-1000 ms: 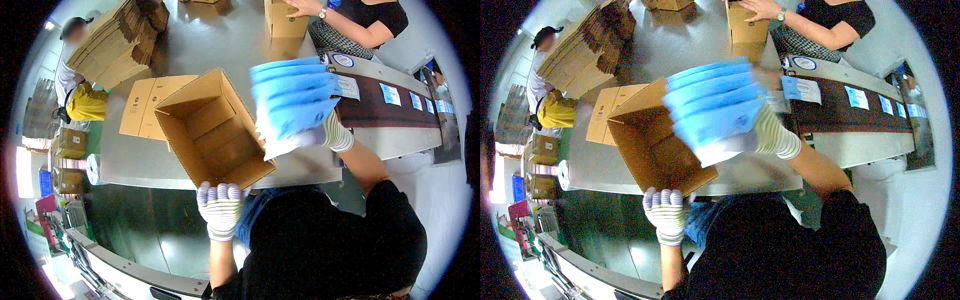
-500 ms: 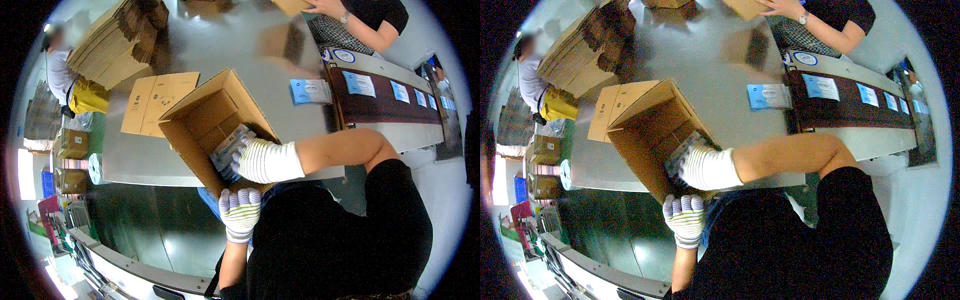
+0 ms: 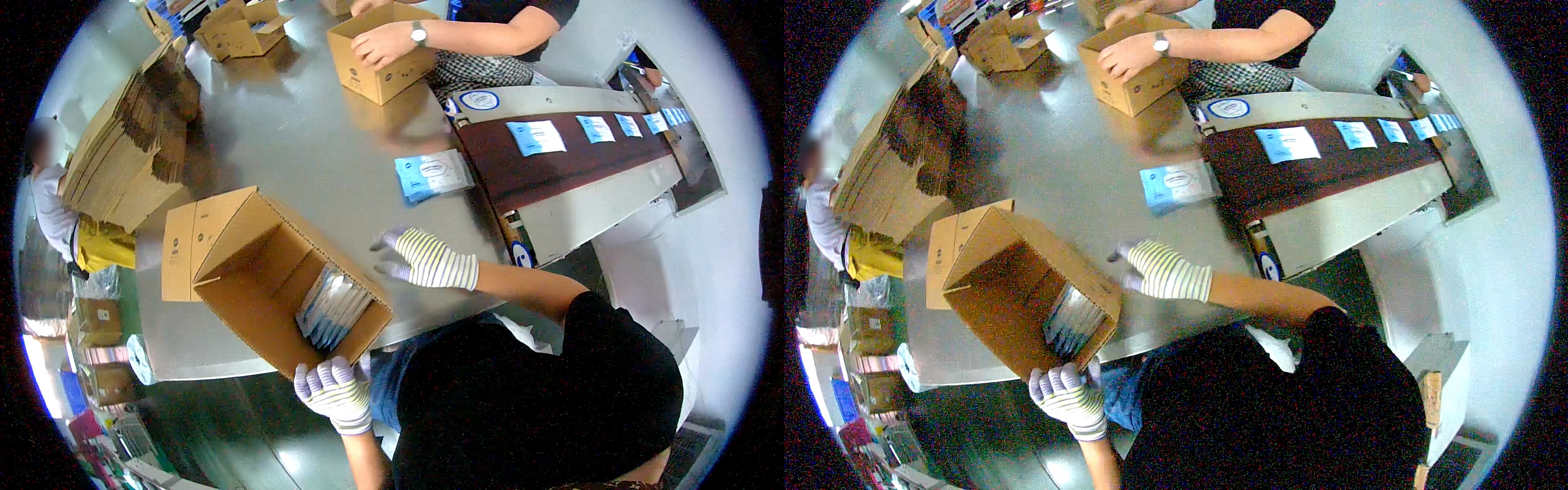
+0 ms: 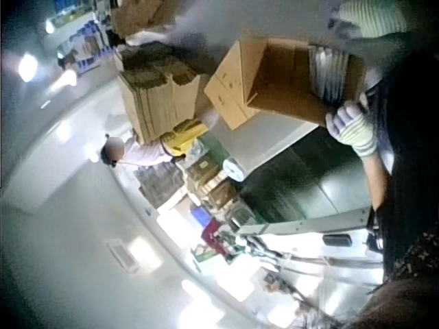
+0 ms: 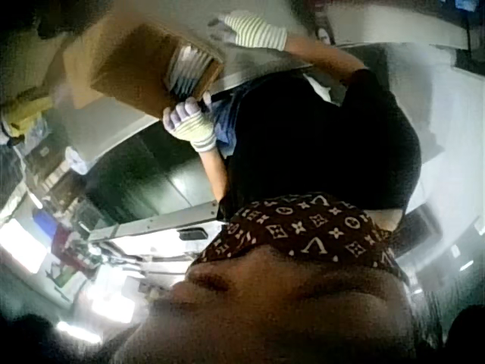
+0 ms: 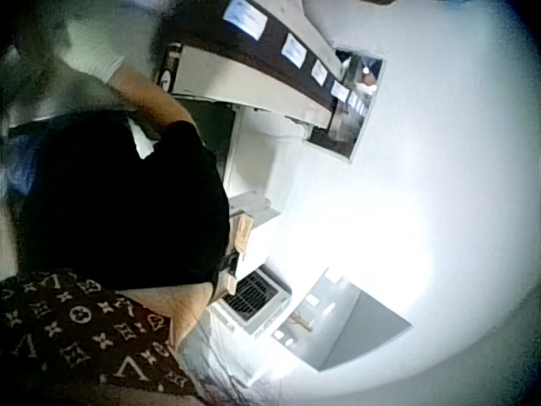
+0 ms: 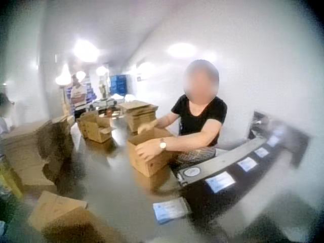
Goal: The person picks up packets from a conveyor belt and stacks them inside a cardboard box. The person then folds the flaps of the box to close it.
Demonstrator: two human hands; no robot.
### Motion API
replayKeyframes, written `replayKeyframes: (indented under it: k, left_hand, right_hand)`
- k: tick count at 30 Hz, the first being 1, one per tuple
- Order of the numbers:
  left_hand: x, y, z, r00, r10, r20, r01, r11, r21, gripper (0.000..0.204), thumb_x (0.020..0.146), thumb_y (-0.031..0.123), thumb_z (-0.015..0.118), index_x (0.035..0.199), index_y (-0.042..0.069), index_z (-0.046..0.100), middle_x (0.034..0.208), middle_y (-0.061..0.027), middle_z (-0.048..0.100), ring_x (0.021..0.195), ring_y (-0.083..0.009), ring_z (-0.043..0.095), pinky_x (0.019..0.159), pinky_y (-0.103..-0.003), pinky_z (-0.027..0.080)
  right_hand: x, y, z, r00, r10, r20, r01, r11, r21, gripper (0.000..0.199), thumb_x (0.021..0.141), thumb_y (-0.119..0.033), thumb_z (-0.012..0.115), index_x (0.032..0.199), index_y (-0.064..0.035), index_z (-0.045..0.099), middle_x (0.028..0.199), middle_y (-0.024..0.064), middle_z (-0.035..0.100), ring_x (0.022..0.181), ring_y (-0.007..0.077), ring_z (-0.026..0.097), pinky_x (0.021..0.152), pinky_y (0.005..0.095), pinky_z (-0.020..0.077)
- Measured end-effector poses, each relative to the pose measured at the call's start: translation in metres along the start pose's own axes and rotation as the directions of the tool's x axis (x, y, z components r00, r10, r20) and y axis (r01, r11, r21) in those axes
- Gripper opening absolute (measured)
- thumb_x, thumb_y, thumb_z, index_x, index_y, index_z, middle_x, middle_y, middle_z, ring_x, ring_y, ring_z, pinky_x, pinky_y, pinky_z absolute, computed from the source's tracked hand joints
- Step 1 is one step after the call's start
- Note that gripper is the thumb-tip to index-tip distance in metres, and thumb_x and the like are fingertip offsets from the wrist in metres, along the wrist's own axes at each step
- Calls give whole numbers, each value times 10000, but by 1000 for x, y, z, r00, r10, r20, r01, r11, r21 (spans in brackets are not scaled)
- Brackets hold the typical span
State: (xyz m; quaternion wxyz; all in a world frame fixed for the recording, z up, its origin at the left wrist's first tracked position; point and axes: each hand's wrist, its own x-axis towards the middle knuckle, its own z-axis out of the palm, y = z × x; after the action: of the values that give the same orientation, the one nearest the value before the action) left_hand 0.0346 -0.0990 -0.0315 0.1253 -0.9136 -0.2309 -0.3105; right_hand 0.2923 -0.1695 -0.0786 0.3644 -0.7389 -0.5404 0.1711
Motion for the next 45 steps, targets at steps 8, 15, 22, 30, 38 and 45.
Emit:
replayKeyframes:
  k: [8,15,22,30,38,45]
  left_hand:
    - [-6,-5,4,1000,-7,-13,7,1000,4,325,881,434,554,861,120,470,710,-52,443,659,-235,481,886,-462,425]
    - [4,-2,1,1000,-14,-16,14,1000,15,316,838,386,648,805,123,476,655,-46,449,672,-247,510,844,-439,434]
    - [2,-3,2,999,-37,-40,38,999,13,308,822,389,660,805,135,487,665,-43,471,674,-248,516,842,-435,432]
    - [2,-5,3,999,-35,-15,35,999,-7,316,835,401,639,877,136,470,714,-42,460,707,-241,502,878,-447,416]
    - [9,-5,1,999,-51,-15,51,999,13,310,823,389,654,812,129,485,654,-43,468,660,-251,511,867,-443,420]
    - [-3,-7,7,997,-76,-18,76,997,-17,327,853,449,604,871,148,478,734,-27,455,716,-219,485,901,-442,399]
  right_hand:
    - [12,29,-26,993,-83,78,98,975,-198,431,871,-407,574,1150,-79,588,1090,193,619,984,372,590,903,474,442]
    - [52,79,-109,1000,18,17,-10,925,-379,408,872,-402,575,1078,-55,632,1014,197,653,963,352,615,894,427,464]
    - [84,125,-173,977,177,117,-85,832,-549,423,887,-373,593,1072,7,617,1040,207,650,985,347,614,884,403,471]
    - [108,111,-205,858,310,409,-66,857,-510,437,814,-304,687,1131,-12,617,1086,171,658,1023,311,616,883,387,486]
    - [129,154,-142,655,412,633,14,832,-555,657,737,-447,702,1178,25,583,1089,166,661,916,282,638,776,392,499]
    - [18,51,-61,878,211,430,142,743,-654,673,635,-416,765,1139,-29,544,992,190,650,885,361,647,758,495,514]
